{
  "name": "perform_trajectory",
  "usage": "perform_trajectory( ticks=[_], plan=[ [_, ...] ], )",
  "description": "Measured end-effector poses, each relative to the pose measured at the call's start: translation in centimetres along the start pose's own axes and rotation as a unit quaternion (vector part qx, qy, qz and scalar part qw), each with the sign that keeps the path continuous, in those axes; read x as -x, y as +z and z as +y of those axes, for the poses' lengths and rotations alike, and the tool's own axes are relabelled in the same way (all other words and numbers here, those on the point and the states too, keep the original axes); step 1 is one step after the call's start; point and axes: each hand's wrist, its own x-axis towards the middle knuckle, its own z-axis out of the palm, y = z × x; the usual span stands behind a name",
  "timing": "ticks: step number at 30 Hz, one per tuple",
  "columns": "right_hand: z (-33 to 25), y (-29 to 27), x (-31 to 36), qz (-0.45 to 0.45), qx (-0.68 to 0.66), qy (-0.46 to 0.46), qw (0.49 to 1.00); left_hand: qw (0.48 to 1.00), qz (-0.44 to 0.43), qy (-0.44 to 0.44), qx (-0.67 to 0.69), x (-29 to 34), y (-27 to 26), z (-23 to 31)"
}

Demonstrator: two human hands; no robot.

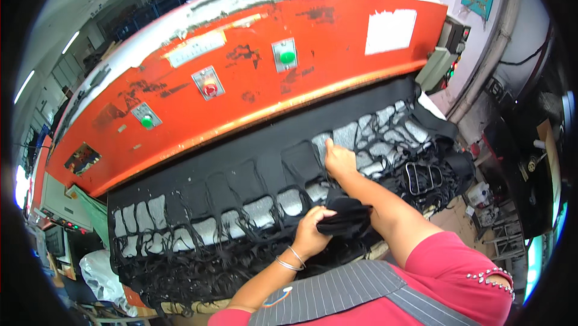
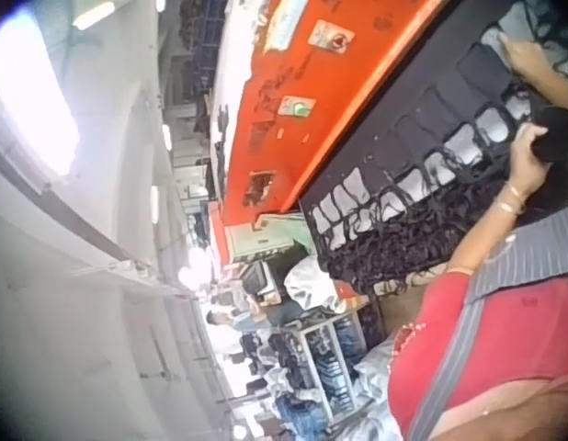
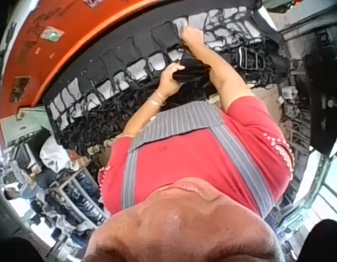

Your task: Cutting out shoe component shapes from black material using an industrial die-cutting machine and scissors.

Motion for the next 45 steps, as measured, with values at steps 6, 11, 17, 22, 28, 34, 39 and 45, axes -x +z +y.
perform_trajectory(
  ticks=[6, 11, 17, 22, 28, 34, 39, 45],
  plan=[
    [-0.1, -0.5, -1.0, -0.023, -0.018, 0.025, 0.999, 1.000, -0.002, -0.017, 0.020, 2.8, -1.3, 0.7],
    [0.8, -0.2, 0.3, 0.009, -0.038, 0.003, 0.999, 0.996, -0.086, -0.004, -0.038, 3.4, 0.1, 0.6],
    [-2.5, -2.6, 2.5, 0.185, -0.124, -0.198, 0.954, 0.991, -0.112, 0.057, -0.048, 3.1, 0.2, -1.5],
    [-5.6, -1.3, 2.5, 0.085, -0.144, -0.305, 0.938, 0.988, -0.105, 0.080, -0.080, 2.7, 0.1, -0.9],
    [-5.6, -1.3, 6.4, 0.027, -0.113, -0.283, 0.952, 0.983, -0.158, 0.077, -0.055, 5.8, 0.1, -0.8],
    [-11.0, -10.7, 2.0, -0.146, -0.136, -0.306, 0.931, 0.986, -0.158, 0.042, -0.039, 7.2, 0.3, -1.3],
    [-20.7, -18.9, -3.3, -0.015, -0.177, -0.428, 0.886, 0.972, -0.208, -0.105, 0.034, 6.6, -2.6, 0.8],
    [-34.1, -21.3, -10.6, 0.276, -0.200, -0.350, 0.873, 0.987, -0.146, -0.054, 0.043, 7.2, -2.0, -3.7]
  ],
)
